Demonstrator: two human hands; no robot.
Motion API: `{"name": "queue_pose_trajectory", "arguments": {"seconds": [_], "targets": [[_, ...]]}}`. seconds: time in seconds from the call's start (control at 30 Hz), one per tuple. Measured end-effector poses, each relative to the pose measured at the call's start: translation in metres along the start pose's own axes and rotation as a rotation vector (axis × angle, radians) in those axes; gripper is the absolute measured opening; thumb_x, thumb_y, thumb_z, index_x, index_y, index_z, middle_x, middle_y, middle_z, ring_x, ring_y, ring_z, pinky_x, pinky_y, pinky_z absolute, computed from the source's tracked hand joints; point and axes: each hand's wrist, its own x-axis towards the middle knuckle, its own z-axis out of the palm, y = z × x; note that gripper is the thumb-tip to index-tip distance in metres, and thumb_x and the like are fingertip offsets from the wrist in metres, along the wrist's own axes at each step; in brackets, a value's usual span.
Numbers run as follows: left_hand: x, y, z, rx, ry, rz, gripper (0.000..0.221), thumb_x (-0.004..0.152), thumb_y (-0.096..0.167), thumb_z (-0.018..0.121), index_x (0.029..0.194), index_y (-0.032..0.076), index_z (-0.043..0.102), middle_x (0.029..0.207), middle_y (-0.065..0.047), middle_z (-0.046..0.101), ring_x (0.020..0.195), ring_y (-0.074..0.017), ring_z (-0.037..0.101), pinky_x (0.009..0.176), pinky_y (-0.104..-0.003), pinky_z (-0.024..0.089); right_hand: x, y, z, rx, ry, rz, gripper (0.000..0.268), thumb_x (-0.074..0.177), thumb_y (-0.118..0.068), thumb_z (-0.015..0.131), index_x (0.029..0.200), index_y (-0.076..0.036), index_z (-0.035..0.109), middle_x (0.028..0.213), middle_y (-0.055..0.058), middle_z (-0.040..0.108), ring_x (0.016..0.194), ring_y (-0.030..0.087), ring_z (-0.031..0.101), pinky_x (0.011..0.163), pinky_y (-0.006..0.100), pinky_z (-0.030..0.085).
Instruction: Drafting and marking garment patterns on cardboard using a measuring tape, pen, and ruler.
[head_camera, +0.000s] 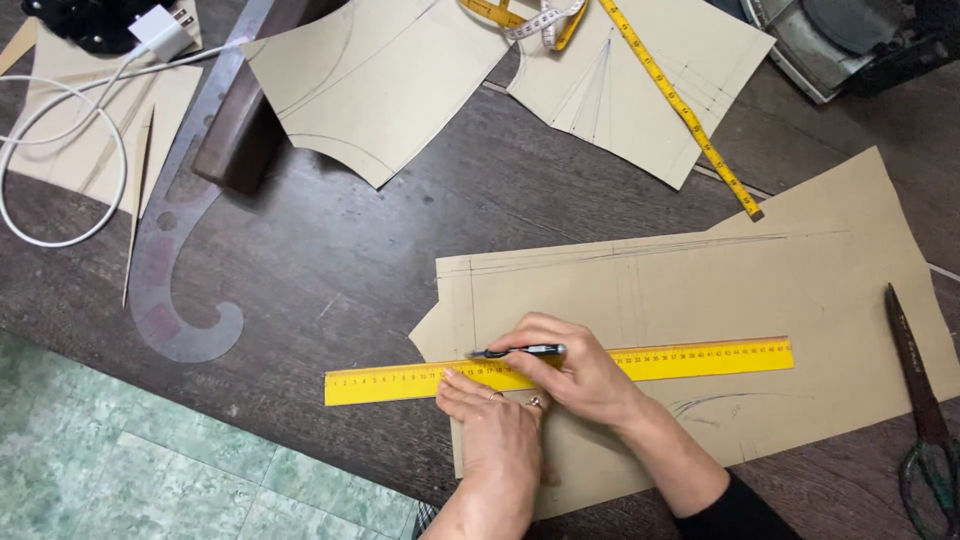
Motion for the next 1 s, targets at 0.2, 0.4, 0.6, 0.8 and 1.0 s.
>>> {"name": "queue_pose_trajectory", "arguments": {"seconds": [0.2,0.4,0.6,0.8,1.0], "targets": [[0.002,0.005,0.004,0.051,0.051,-0.057,0.151,0.053,0.095,0.075,0.141,-0.017,0.026,0.126,-0.063,0.034,0.114,-0.0723,0.044,0.090,-0.074,0.039,0.016,-0.003,0.012,-0.078,-0.086,-0.125,0.019,0.094,-0.016,0.055,0.099,-0.002,0.068,0.090,0.010,0.068,0.084,0.021,0.064,0.080,0.032,0.048],[0.003,0.005,0.005,0.080,0.148,-0.133,0.167,0.036,0.099,0.080,0.137,-0.022,0.027,0.125,-0.058,0.039,0.111,-0.0668,0.051,0.089,-0.069,0.043,0.019,-0.004,0.007,-0.193,-0.103,-0.229,0.017,0.094,-0.016,0.056,0.096,-0.004,0.068,0.087,0.008,0.068,0.079,0.022,0.062,0.077,0.034,0.047],[-0.015,-0.017,-0.025,-0.059,0.055,0.016,0.073,0.097,0.004,0.022,0.147,0.047,-0.010,0.120,-0.065,0.033,0.106,-0.0751,0.046,0.087,-0.072,0.042,-0.008,-0.002,-0.040,-0.321,-0.107,-0.196,0.016,0.092,-0.017,0.059,0.095,-0.004,0.069,0.086,0.007,0.068,0.078,0.022,0.062,0.075,0.034,0.048],[-0.025,-0.028,-0.053,-0.085,-0.219,0.111,0.115,0.069,0.077,0.058,0.144,0.056,-0.027,0.128,-0.066,0.017,0.118,-0.0716,0.034,0.096,-0.068,0.033,-0.050,0.005,-0.106,-0.436,-0.061,-0.011,0.017,0.090,-0.018,0.059,0.094,-0.007,0.071,0.086,0.004,0.073,0.078,0.019,0.065,0.073,0.030,0.050],[-0.022,-0.026,-0.047,-0.058,-0.202,0.111,0.120,0.064,0.083,0.056,0.144,0.054,-0.028,0.125,-0.067,0.017,0.119,-0.0746,0.030,0.094,-0.071,0.033,-0.072,0.013,-0.134,-0.522,-0.022,0.069,0.019,0.090,-0.019,0.057,0.094,-0.007,0.070,0.085,0.001,0.072,0.077,0.016,0.064,0.071,0.028,0.049]]}}
